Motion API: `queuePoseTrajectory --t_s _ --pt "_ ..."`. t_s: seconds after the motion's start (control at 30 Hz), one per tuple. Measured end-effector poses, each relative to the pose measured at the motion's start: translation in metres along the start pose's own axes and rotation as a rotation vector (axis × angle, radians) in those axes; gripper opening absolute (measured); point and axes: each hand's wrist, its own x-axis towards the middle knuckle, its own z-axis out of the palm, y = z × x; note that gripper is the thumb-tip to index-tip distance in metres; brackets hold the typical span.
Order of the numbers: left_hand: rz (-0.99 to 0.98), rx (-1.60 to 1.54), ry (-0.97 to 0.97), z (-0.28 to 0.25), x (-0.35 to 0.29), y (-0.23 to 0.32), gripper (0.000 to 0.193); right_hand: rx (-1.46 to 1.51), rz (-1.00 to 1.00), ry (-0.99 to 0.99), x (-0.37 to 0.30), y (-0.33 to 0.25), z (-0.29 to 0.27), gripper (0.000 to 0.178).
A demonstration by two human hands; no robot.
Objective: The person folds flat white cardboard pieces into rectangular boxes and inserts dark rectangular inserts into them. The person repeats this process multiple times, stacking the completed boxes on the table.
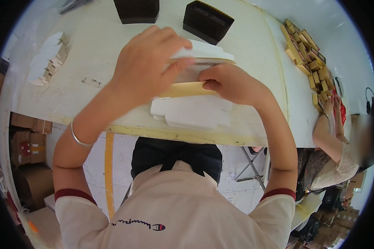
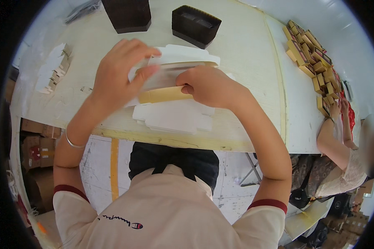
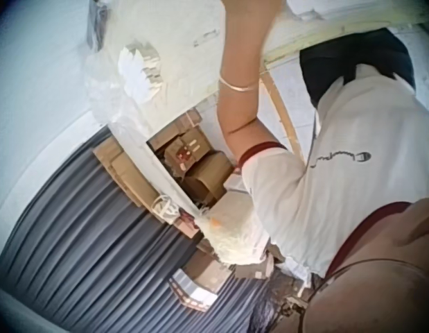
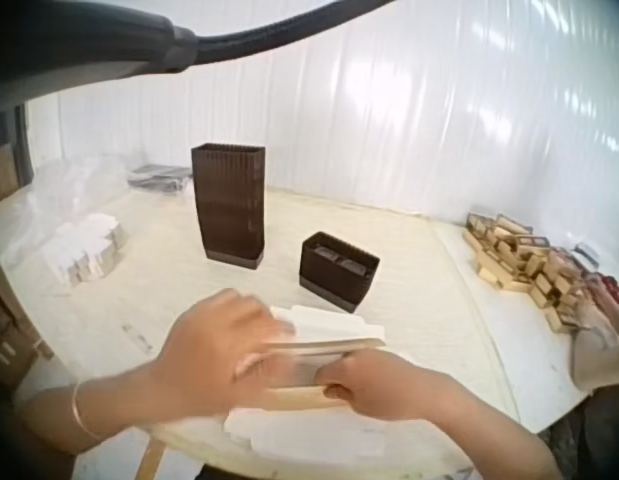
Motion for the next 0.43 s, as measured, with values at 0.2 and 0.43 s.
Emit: queuePoseTrajectory --t_s 0.2,0.43 --pt "-0.431 -0.429 -0.565 0.002 0.003 -0.022 0.032 -0.539 -0.028 0.267 -0.032 -0.045 0.035 0.016" --pt "-0.290 -0.488 -0.584 -0.004 -0.008 0.002 0.053 -0.228 -0.180 0.530 -0.040 -0.041 0.072 0.039"
